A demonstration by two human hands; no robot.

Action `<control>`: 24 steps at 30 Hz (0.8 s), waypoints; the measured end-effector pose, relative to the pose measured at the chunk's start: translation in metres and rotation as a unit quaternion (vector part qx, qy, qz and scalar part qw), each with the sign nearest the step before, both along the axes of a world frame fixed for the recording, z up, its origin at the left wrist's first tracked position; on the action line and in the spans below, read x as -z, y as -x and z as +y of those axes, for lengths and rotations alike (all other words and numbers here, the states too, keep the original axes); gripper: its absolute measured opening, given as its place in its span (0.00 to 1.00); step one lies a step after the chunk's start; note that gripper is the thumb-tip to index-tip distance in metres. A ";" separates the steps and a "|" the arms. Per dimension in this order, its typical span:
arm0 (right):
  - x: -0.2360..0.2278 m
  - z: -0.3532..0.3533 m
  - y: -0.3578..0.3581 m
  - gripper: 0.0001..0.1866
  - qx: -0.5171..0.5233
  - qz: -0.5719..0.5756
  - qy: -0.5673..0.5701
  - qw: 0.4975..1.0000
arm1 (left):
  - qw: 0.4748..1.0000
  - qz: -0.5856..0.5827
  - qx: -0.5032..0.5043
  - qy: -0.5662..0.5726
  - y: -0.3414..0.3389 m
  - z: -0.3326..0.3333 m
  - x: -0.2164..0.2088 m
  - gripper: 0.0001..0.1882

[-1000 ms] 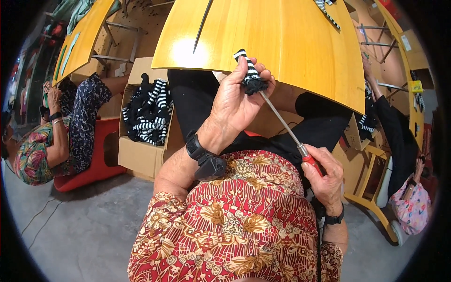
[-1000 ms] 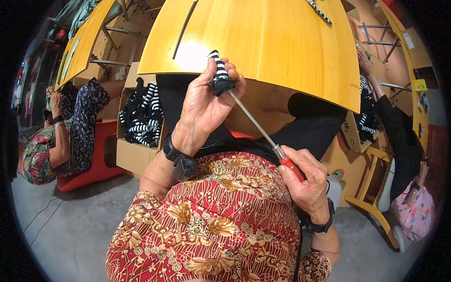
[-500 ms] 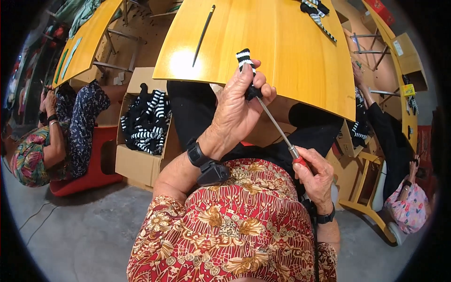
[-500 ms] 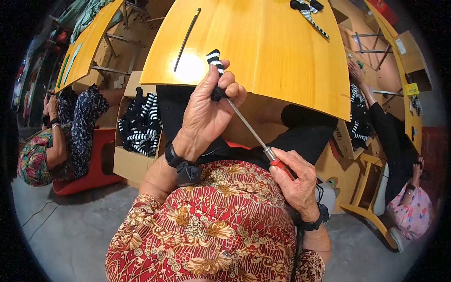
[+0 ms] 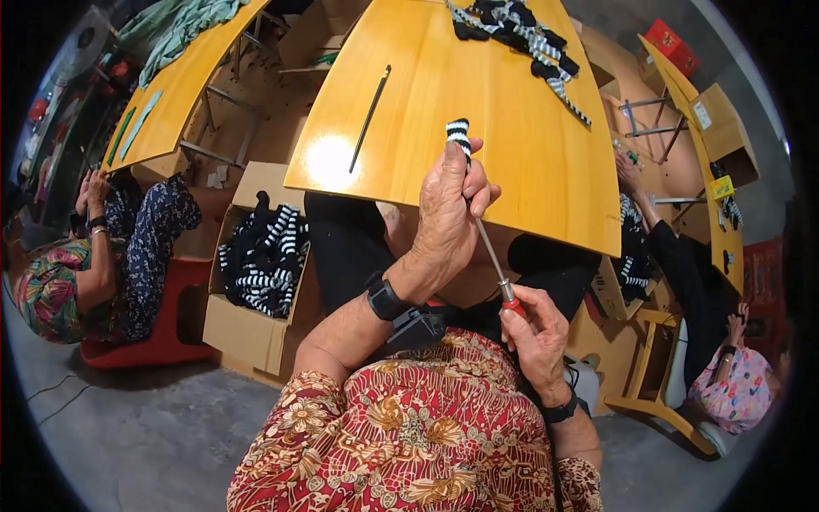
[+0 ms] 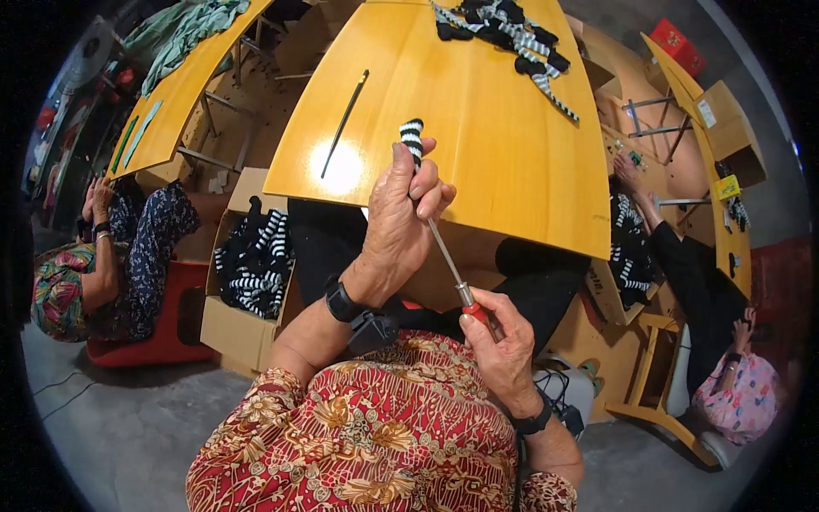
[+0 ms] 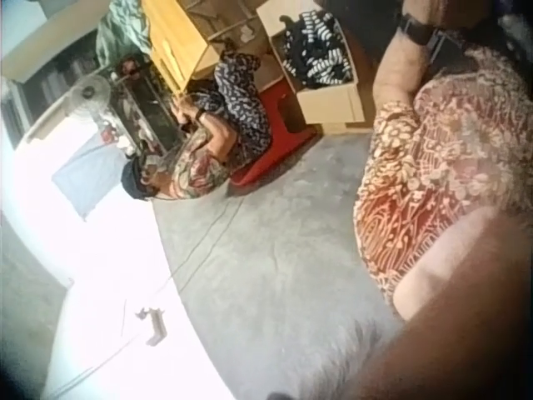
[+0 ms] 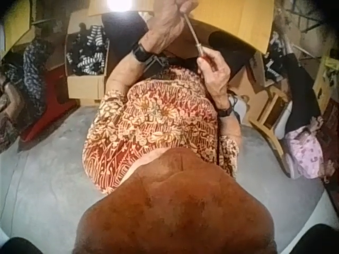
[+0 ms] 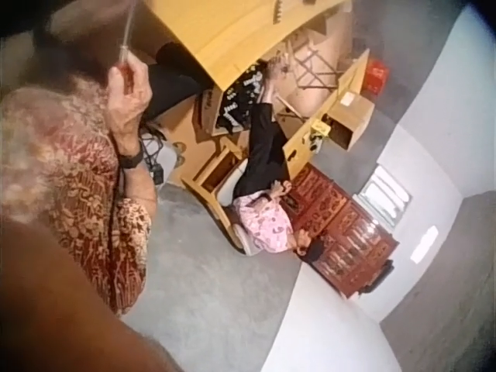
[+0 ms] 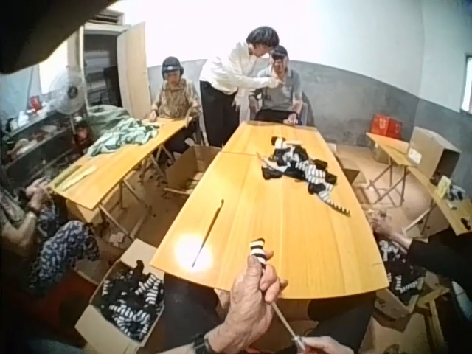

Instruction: Wrapping and securing striped fabric onto small circular components using a screwdriver.

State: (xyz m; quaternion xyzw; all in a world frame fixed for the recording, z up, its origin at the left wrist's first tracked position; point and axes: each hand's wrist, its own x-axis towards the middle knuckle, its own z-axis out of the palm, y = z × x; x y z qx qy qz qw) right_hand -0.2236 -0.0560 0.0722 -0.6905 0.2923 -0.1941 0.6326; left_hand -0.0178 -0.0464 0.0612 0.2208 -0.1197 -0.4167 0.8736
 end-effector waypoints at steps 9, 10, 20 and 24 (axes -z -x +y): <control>0.001 -0.008 -0.007 0.13 0.011 0.002 -0.047 0.999 | 0.997 0.066 -0.019 -0.016 -0.002 -0.011 0.007 0.15; 0.003 -0.008 -0.008 0.13 0.020 -0.005 -0.058 0.998 | 0.998 0.063 -0.024 -0.009 -0.002 -0.012 0.012 0.15; 0.005 -0.003 -0.026 0.11 0.010 -0.050 -0.088 0.995 | 0.991 -0.075 -0.082 -0.071 -0.003 -0.018 0.011 0.23; 0.002 0.003 -0.034 0.11 0.016 -0.058 -0.066 0.996 | 0.992 -0.068 -0.087 -0.068 -0.006 -0.017 0.007 0.24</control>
